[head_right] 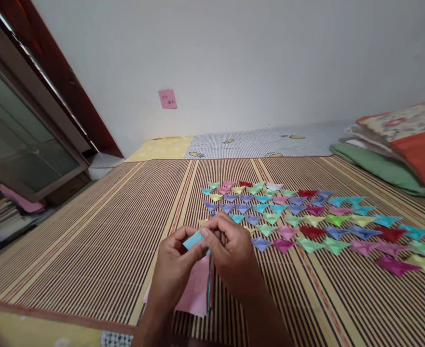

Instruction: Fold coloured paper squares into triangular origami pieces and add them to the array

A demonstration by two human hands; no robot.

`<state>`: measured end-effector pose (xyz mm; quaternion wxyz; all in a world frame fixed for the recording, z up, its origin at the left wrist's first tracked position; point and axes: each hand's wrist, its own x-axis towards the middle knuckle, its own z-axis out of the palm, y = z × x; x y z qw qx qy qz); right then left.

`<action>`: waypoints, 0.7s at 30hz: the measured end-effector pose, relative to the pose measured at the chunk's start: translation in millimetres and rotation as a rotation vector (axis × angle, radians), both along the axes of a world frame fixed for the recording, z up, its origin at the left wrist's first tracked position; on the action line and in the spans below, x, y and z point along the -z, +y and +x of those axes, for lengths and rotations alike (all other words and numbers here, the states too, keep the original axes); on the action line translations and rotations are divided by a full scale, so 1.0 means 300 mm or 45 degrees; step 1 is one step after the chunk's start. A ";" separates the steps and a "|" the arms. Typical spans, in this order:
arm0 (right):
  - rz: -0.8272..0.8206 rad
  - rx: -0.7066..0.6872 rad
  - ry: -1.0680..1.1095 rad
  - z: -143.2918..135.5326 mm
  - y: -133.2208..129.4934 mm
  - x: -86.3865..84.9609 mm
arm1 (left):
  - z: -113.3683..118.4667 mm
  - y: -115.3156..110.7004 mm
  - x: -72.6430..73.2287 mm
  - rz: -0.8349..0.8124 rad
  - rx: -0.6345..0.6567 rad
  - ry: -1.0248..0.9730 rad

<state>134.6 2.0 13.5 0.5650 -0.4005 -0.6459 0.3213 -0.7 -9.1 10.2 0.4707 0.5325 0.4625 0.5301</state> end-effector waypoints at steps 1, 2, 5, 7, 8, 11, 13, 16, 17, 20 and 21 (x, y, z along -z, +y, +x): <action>-0.018 -0.044 0.026 0.005 0.002 0.003 | -0.014 0.004 0.000 -0.005 0.112 -0.027; -0.047 -0.087 0.057 0.010 0.004 0.005 | -0.026 0.008 0.001 0.006 0.206 -0.042; -0.189 -0.188 0.165 0.019 0.006 0.013 | -0.048 0.014 0.014 -0.007 0.345 -0.118; -0.269 -0.220 0.223 0.020 0.006 0.016 | -0.048 0.015 0.023 -0.043 0.366 -0.183; -0.273 -0.222 0.227 0.020 0.007 0.017 | -0.046 0.015 0.026 -0.051 0.373 -0.205; -0.177 -0.184 0.139 0.018 0.011 0.017 | -0.041 0.016 0.025 -0.032 0.371 -0.191; -0.098 -0.159 0.068 0.017 0.016 0.017 | -0.041 0.016 0.018 -0.023 0.344 -0.150; -0.045 -0.181 0.039 0.015 0.020 0.016 | -0.040 0.015 0.010 -0.028 0.282 -0.123; -0.044 -0.193 0.045 0.014 0.021 0.016 | -0.039 0.014 0.009 -0.024 0.251 -0.121; -0.088 -0.184 0.086 0.012 0.020 0.016 | -0.030 0.007 0.010 0.013 0.134 -0.054; -0.107 -0.169 0.092 0.011 0.018 0.015 | -0.026 0.004 0.010 0.035 0.095 -0.001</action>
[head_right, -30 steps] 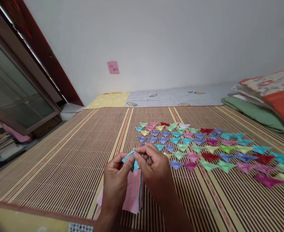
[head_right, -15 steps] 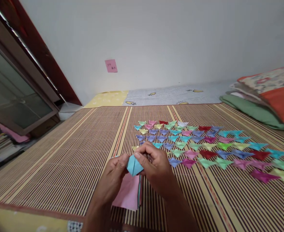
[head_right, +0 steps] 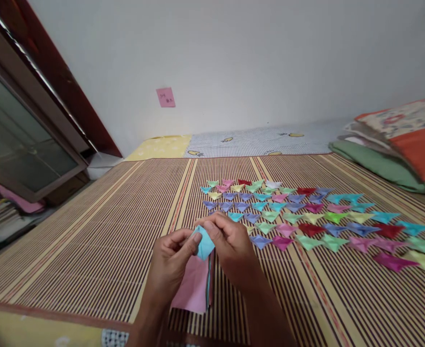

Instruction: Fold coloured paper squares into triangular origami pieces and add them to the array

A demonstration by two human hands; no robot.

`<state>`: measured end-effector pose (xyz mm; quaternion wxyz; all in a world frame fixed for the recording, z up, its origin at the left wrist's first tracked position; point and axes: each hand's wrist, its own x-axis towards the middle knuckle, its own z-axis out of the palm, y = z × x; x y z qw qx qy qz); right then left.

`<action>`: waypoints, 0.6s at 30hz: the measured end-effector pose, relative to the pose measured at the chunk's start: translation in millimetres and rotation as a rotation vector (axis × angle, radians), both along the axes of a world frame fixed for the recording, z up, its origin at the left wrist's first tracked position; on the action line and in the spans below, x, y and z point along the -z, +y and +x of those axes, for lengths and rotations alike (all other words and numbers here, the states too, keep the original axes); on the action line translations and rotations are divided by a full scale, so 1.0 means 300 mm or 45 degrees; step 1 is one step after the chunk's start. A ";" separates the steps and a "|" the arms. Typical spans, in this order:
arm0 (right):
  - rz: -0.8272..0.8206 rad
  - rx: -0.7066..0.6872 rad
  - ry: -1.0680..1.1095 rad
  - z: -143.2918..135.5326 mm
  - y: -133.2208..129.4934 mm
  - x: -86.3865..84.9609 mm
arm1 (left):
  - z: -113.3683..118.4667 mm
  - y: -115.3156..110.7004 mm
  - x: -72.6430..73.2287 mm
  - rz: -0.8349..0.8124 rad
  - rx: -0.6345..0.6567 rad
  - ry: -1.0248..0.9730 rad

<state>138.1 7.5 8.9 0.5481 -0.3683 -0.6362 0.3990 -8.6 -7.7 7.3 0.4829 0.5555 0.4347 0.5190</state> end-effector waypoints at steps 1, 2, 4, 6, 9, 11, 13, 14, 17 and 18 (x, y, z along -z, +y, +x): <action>-0.008 0.019 -0.004 -0.001 -0.001 -0.001 | 0.005 -0.003 -0.001 0.028 -0.037 0.067; -0.005 0.035 -0.023 -0.002 -0.003 -0.002 | 0.009 -0.006 -0.002 0.057 -0.069 0.141; 0.013 0.082 -0.078 -0.004 -0.006 -0.005 | 0.015 -0.011 -0.007 0.095 -0.112 0.273; 0.030 0.128 -0.145 -0.007 -0.008 -0.010 | 0.014 -0.012 -0.012 0.078 -0.084 0.317; 0.041 0.106 -0.235 -0.009 -0.010 -0.015 | -0.003 -0.002 -0.012 -0.047 0.151 0.188; 0.028 0.048 -0.239 -0.009 -0.008 -0.013 | -0.018 0.009 -0.005 -0.091 0.254 0.089; -0.022 0.024 -0.152 -0.006 -0.002 -0.005 | -0.029 0.019 0.006 -0.057 0.172 0.019; -0.054 0.026 -0.097 -0.004 0.002 0.001 | -0.033 0.023 0.011 -0.037 0.098 -0.021; -0.172 -0.013 -0.051 0.002 0.016 0.022 | -0.036 0.029 0.022 -0.026 -0.087 -0.175; -0.206 -0.051 -0.073 0.002 0.020 0.028 | -0.036 0.029 0.025 -0.031 -0.131 -0.222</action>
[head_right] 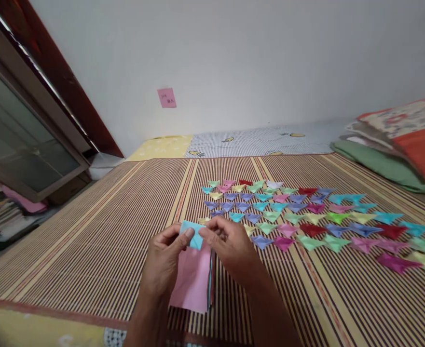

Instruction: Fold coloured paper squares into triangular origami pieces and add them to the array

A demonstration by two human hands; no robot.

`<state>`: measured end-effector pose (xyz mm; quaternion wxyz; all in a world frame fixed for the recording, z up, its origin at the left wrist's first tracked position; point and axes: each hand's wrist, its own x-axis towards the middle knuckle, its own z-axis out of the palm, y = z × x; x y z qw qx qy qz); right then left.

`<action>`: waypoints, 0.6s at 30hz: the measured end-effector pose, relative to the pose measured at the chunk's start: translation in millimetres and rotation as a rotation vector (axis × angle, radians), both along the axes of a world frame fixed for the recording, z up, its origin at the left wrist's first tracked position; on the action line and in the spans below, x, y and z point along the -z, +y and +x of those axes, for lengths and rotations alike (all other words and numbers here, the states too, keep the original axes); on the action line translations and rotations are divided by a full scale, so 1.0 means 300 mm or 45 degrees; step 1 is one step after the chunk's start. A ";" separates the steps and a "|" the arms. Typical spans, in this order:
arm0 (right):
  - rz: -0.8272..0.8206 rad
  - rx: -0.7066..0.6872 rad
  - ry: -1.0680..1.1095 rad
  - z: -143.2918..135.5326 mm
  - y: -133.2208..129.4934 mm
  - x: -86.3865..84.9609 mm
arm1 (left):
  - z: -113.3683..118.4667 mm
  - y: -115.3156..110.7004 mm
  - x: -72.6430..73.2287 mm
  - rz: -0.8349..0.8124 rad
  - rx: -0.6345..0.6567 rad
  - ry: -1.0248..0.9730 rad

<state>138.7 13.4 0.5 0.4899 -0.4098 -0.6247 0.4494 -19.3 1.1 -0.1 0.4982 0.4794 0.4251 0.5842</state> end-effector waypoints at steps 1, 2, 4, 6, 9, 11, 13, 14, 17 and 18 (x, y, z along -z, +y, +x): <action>-0.023 -0.041 -0.017 -0.001 0.002 0.005 | 0.001 0.000 0.003 -0.005 -0.038 -0.038; -0.039 -0.081 -0.028 -0.004 0.003 0.009 | 0.001 0.001 0.005 -0.009 -0.069 -0.067; -0.038 -0.130 -0.021 -0.013 0.002 0.013 | 0.002 0.002 0.010 -0.024 -0.113 -0.111; -0.013 -0.157 -0.028 -0.020 -0.003 0.011 | 0.000 0.004 0.013 -0.043 -0.123 -0.159; 0.030 -0.195 -0.085 -0.019 -0.009 0.004 | -0.009 0.005 0.007 -0.056 -0.092 -0.177; 0.032 -0.208 -0.107 -0.016 -0.011 0.002 | -0.014 0.003 -0.002 -0.029 -0.102 -0.127; 0.001 -0.226 -0.087 -0.019 -0.011 0.003 | -0.014 -0.001 -0.008 0.015 -0.161 -0.076; -0.022 -0.236 -0.074 -0.023 -0.010 0.004 | -0.012 -0.003 -0.008 0.029 -0.194 -0.061; -0.058 -0.227 -0.067 -0.042 -0.011 0.006 | -0.002 -0.005 0.004 0.019 -0.264 -0.065; -0.054 -0.203 -0.066 -0.048 -0.012 0.006 | 0.000 -0.003 0.011 0.007 -0.264 -0.081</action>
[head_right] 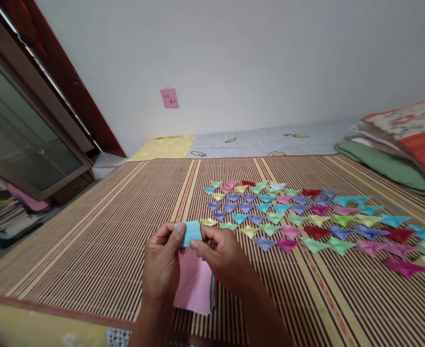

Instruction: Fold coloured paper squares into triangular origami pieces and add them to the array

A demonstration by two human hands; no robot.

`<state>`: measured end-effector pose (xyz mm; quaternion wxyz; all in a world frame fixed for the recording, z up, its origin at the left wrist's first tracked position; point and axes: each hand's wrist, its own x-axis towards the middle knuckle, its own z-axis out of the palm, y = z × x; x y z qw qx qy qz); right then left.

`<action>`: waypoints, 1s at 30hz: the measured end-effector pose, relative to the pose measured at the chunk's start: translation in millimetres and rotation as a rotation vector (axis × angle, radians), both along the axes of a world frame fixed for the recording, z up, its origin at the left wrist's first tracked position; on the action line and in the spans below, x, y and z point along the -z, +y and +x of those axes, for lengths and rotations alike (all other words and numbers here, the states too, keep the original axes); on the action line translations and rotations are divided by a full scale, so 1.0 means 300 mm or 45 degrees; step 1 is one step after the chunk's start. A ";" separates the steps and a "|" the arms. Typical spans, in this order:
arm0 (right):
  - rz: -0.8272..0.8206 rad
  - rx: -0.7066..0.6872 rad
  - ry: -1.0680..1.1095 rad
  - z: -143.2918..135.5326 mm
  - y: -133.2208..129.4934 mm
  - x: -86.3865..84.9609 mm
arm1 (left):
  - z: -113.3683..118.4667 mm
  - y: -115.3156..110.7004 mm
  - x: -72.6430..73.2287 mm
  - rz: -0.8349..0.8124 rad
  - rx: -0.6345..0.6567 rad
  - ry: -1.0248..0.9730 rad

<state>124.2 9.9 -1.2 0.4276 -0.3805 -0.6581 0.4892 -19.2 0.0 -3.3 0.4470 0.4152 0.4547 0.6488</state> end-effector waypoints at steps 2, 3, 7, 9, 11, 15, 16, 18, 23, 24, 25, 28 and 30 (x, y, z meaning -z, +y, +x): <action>0.006 0.043 0.025 -0.005 -0.001 0.000 | 0.000 0.004 0.009 -0.009 0.033 -0.043; -0.004 0.050 0.046 -0.004 -0.001 0.001 | -0.003 0.006 0.011 -0.013 0.058 -0.045; -0.056 0.039 0.088 0.018 0.004 0.010 | -0.022 0.005 -0.010 -0.009 0.097 0.103; -0.037 0.029 0.067 0.027 0.007 0.015 | -0.024 -0.003 -0.027 0.039 0.063 0.191; -0.004 0.032 0.045 0.027 0.008 0.016 | -0.017 -0.012 -0.040 0.098 0.027 0.243; 0.030 0.045 0.063 0.013 0.003 0.008 | 0.010 -0.023 -0.041 0.106 0.013 0.236; 0.038 0.042 0.063 0.010 0.001 0.005 | 0.015 -0.023 -0.037 0.091 0.008 0.217; 0.053 0.036 0.037 0.009 -0.001 0.004 | 0.020 -0.020 -0.028 0.061 0.002 0.194; 0.091 0.030 -0.023 0.032 0.001 0.002 | -0.003 -0.010 -0.030 0.050 0.168 0.291; 0.096 0.026 -0.014 0.037 0.002 -0.001 | -0.009 -0.010 -0.033 0.040 0.235 0.316; 0.097 0.014 0.000 0.040 0.003 -0.004 | -0.014 -0.009 -0.036 0.026 0.296 0.336; 0.081 -0.032 0.031 0.041 0.003 -0.011 | -0.025 -0.012 -0.034 0.022 0.363 0.354; 0.067 -0.039 0.014 0.034 0.002 -0.009 | -0.029 -0.013 -0.027 0.061 0.307 0.324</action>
